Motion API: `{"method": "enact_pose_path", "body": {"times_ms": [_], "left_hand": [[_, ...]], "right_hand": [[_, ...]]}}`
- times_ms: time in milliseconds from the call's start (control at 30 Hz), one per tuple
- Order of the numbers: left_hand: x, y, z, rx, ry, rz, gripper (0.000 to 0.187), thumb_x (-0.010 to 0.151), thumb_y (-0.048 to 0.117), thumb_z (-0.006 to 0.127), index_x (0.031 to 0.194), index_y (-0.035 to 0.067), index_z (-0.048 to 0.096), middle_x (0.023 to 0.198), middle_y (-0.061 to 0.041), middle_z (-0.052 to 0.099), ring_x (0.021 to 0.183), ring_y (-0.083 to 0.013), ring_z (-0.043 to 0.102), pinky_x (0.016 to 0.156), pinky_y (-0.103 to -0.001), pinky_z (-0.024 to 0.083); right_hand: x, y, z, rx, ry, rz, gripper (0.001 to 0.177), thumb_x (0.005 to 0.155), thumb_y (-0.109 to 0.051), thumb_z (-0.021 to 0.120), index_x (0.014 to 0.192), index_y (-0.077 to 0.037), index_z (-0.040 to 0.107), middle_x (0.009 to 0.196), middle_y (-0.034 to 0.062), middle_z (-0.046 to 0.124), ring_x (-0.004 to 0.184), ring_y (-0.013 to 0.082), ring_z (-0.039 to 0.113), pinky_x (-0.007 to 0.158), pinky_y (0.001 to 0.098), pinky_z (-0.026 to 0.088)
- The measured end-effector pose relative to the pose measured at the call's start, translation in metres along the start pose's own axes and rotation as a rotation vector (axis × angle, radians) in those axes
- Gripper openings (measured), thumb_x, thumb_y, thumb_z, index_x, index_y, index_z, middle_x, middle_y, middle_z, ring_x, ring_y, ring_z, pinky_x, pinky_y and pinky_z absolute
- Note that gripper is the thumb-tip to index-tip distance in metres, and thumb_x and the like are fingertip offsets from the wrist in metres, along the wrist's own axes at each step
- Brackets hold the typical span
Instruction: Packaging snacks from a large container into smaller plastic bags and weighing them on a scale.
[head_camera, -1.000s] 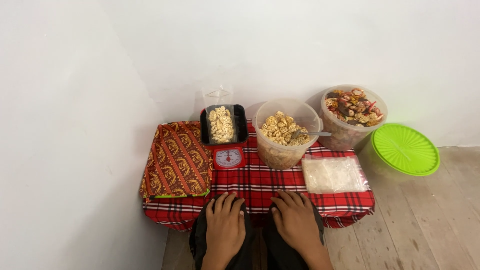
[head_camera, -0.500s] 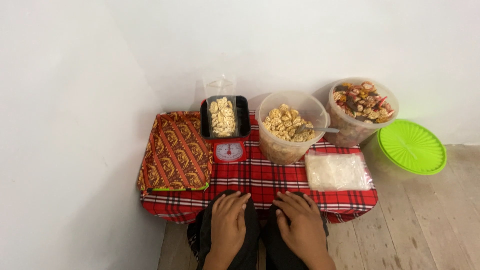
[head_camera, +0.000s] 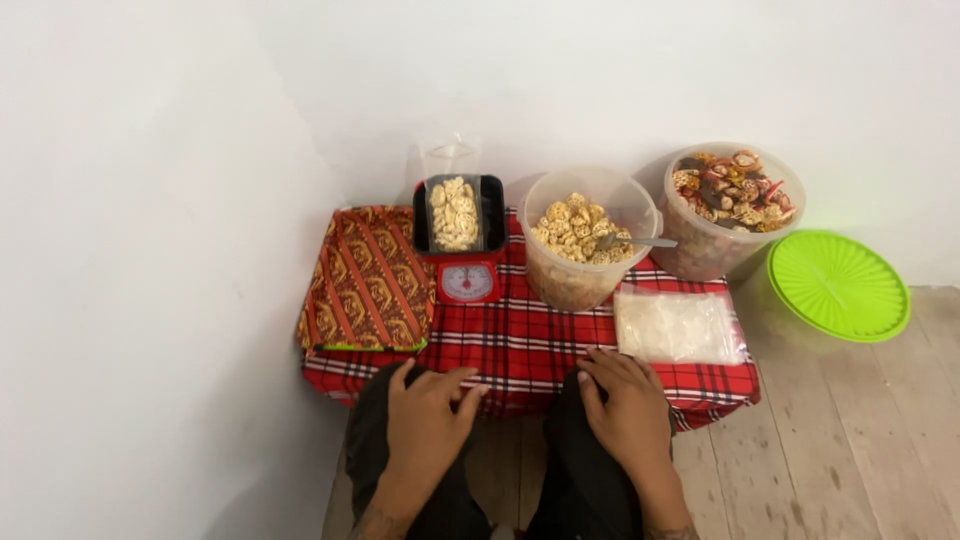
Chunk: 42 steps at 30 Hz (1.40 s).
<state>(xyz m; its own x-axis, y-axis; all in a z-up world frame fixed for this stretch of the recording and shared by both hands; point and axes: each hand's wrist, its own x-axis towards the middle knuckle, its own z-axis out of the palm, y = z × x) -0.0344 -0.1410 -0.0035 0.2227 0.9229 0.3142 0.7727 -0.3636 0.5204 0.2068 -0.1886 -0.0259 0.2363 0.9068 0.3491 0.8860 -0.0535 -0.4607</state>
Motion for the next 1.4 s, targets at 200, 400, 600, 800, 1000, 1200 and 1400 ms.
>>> {"method": "enact_pose_path", "body": {"times_ms": [200,400,600,800,1000,1200,1400], "left_hand": [[-0.012,-0.026,-0.002,0.153,-0.023,0.044,0.029,0.085,0.031,0.072,0.108,0.015,0.075,0.086,0.004,0.076,0.088,-0.0150,0.068,0.114,-0.046,0.033],[-0.012,-0.044,0.000,0.277,-0.152,-0.041,0.024,0.091,0.021,0.063,0.112,0.019,0.075,0.094,0.004,0.078,0.095,-0.0160,0.067,0.114,-0.048,0.032],[-0.006,-0.055,-0.016,0.198,-0.014,0.004,0.029,0.091,0.037,0.064,0.105,0.016,0.076,0.076,-0.002,0.074,0.080,-0.0217,0.068,0.107,-0.047,0.039],[-0.003,-0.054,-0.048,-0.234,-0.086,-0.002,0.035,0.085,0.029,0.072,0.113,0.009,0.073,0.098,-0.002,0.080,0.091,-0.0204,0.072,0.096,-0.037,0.046],[0.004,-0.042,-0.056,-0.362,-0.394,0.031,0.058,0.087,0.033,0.072,0.136,0.007,0.059,0.130,-0.010,0.068,0.115,-0.0275,0.064,0.098,-0.039,0.046],[0.046,-0.033,-0.045,-0.355,-0.549,-0.020,0.077,0.091,0.042,0.069,0.150,0.002,0.038,0.154,-0.020,0.043,0.142,-0.0335,0.043,0.112,-0.046,0.039],[0.176,-0.002,-0.042,-0.530,-0.512,-0.198,0.085,0.090,0.043,0.061,0.152,-0.003,0.027,0.140,-0.026,0.051,0.121,-0.0354,0.064,0.096,-0.045,0.060]], "right_hand": [[0.002,0.008,0.000,-0.015,0.003,0.043,0.024,0.088,-0.025,0.067,0.103,-0.012,0.080,0.120,-0.0036,0.077,0.120,0.0155,0.067,0.106,0.0365,0.046],[0.002,0.009,0.006,-0.047,0.061,-0.008,0.023,0.084,-0.026,0.070,0.099,-0.012,0.080,0.113,-0.0015,0.078,0.113,0.0178,0.069,0.101,0.0352,0.048],[0.036,0.038,0.008,0.107,-0.081,0.285,0.033,0.092,-0.025,0.066,0.119,-0.008,0.073,0.084,0.0137,0.077,0.048,0.0231,0.064,0.052,0.0377,0.052],[0.062,0.001,-0.038,0.384,-0.137,0.378,0.030,0.097,-0.003,0.059,0.124,-0.004,0.073,0.097,0.0122,0.079,0.066,0.0216,0.078,0.056,0.0290,0.056],[0.048,-0.008,-0.015,0.153,-0.574,0.419,0.080,0.082,-0.041,0.072,0.153,-0.017,0.044,0.144,0.0040,0.065,0.096,0.0196,0.081,0.086,0.0337,0.061],[0.048,0.040,-0.020,0.043,-0.964,0.182,0.073,0.090,-0.060,0.057,0.153,-0.028,0.041,0.151,-0.0025,0.057,0.134,0.0180,0.063,0.110,0.0339,0.050],[0.114,0.009,-0.028,-0.012,-1.241,-0.137,0.075,0.092,-0.069,0.047,0.152,-0.024,0.044,0.156,0.0004,0.051,0.134,0.0219,0.060,0.113,0.0414,0.047]]}}
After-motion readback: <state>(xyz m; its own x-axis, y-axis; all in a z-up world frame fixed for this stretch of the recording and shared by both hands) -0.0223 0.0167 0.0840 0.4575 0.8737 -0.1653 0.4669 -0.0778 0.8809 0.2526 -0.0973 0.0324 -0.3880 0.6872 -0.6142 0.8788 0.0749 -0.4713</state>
